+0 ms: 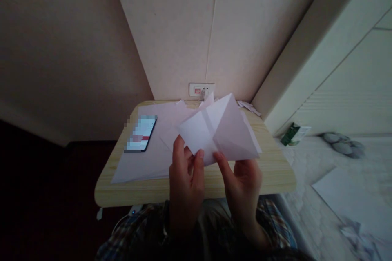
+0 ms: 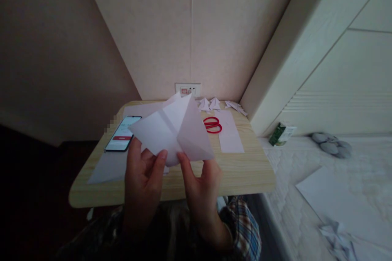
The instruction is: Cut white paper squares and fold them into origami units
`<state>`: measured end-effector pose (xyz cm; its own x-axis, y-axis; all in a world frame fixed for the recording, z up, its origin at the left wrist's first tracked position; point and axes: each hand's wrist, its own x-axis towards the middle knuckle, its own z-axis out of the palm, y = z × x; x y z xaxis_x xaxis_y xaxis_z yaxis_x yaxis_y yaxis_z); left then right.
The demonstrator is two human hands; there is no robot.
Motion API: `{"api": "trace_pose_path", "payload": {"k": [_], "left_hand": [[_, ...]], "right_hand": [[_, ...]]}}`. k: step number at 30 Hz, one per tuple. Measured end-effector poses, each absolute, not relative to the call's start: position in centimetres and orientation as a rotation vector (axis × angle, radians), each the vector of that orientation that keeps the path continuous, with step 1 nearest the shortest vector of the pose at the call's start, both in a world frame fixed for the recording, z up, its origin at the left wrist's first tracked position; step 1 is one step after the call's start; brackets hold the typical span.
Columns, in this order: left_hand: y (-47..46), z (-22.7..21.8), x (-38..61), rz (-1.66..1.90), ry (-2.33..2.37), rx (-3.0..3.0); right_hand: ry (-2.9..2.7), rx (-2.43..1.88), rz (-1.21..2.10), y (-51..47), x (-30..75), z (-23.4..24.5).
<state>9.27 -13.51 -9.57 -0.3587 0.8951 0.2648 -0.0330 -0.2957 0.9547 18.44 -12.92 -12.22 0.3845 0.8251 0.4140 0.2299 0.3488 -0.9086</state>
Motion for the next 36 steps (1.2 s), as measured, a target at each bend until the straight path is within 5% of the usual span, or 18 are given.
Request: {"api": "trace_pose_path", "payload": {"k": [10, 29, 36], "left_hand": [[-13.6, -10.7, 9.5, 1.8, 1.249, 1.246], [-13.7, -7.6, 7.5, 1.586, 1.206, 1.059], [-12.2, -8.4, 5.5, 1.556, 1.183, 1.155]], "right_hand": [[-1.01, -1.247, 0.813, -12.8, 18.2, -10.6], [-1.515, -1.104, -0.077, -11.8, 20.8, -9.6], [-1.534, -0.943, 0.485, -12.6, 21.0, -10.1]]}}
